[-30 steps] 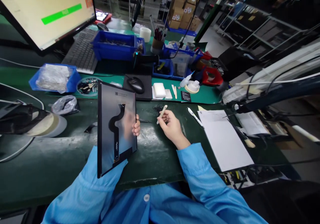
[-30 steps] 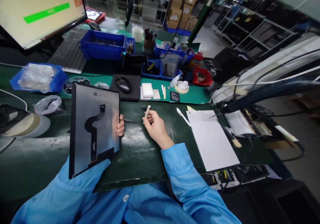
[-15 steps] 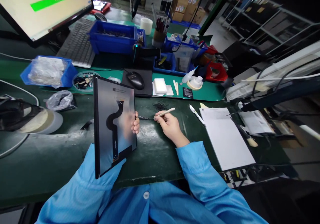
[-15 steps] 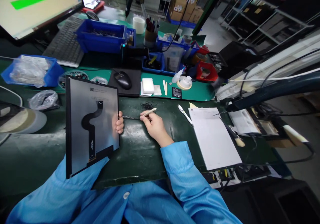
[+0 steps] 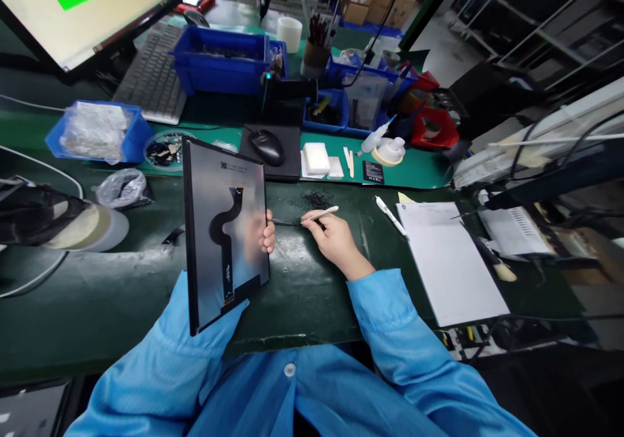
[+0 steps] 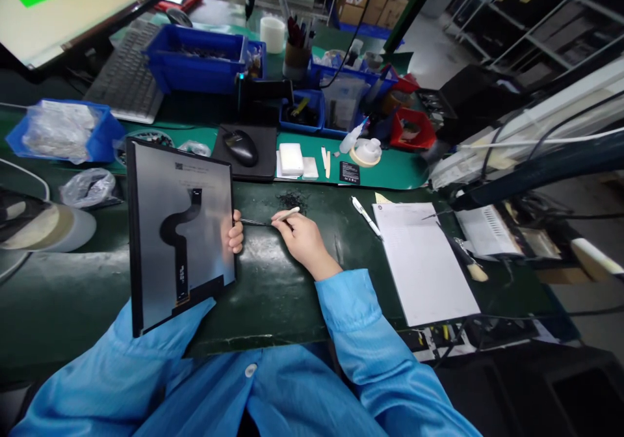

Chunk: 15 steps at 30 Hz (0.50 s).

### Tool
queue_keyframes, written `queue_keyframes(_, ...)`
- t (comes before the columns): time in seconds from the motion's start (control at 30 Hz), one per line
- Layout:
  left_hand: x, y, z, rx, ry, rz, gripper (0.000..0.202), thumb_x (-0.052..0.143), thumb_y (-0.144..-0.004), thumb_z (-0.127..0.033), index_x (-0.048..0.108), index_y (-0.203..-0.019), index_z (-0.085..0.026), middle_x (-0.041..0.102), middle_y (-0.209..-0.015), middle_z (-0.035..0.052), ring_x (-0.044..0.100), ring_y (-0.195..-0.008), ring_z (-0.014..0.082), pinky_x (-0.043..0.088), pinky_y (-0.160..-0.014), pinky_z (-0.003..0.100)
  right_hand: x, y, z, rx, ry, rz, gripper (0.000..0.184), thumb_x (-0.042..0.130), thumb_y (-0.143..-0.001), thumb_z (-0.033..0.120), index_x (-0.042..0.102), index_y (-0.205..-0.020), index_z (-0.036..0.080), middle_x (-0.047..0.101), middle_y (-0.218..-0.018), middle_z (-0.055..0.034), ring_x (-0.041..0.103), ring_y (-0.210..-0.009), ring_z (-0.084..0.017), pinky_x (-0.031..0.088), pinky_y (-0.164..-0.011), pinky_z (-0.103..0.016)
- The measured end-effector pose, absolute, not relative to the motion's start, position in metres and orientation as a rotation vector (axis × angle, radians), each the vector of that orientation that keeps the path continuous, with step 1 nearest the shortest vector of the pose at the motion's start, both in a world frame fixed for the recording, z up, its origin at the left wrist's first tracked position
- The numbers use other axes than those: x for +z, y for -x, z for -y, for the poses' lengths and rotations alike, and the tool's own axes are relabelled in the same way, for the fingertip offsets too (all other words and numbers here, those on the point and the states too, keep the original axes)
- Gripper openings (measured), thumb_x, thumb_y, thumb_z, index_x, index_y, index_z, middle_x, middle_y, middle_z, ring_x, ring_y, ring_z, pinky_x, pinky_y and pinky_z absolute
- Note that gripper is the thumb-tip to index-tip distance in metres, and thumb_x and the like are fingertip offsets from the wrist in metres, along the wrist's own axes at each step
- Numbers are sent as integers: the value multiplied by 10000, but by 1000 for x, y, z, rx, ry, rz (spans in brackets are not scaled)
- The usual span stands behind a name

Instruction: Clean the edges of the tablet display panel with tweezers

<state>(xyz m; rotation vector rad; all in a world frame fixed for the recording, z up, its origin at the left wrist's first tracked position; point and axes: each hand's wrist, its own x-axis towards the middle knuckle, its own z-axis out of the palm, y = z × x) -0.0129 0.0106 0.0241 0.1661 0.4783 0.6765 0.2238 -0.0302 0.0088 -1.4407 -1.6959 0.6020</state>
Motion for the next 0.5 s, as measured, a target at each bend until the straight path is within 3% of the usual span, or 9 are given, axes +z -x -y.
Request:
queue_keyframes(0.27, 19, 13, -15, 624, -229, -520, 484, 220, -1079, -349, 642, -935, -161, 499, -586, 33, 483, -458, 167, 452, -457, 291, 16, -221, 32, 493, 1481, 1898, 262, 568, -1040, 293, 782, -903, 233, 840, -1046, -82, 782, -1010, -246, 622, -977, -369)
queue_keyframes(0.4, 25, 12, -16, 627, -225, -522, 538, 157, -1091, -349, 628, -908, -164, 493, -569, 32, 464, -438, 164, 432, -440, 292, 11, -223, 37, 602, 1505, 1694, 233, 613, -1021, 379, 784, -954, 236, 833, -1050, -83, 776, -1018, -267, 624, -977, -410)
queue_keyframes(0.5, 29, 14, -15, 662, -220, -494, 542, 157, -1099, -344, 620, -887, -155, 484, -573, 26, 472, -446, 156, 422, -443, 283, 11, -228, 39, 723, 1483, 1385, 304, 650, -995, 519, 763, -997, 237, 817, -991, -82, 771, -883, -255, 657, -826, -412)
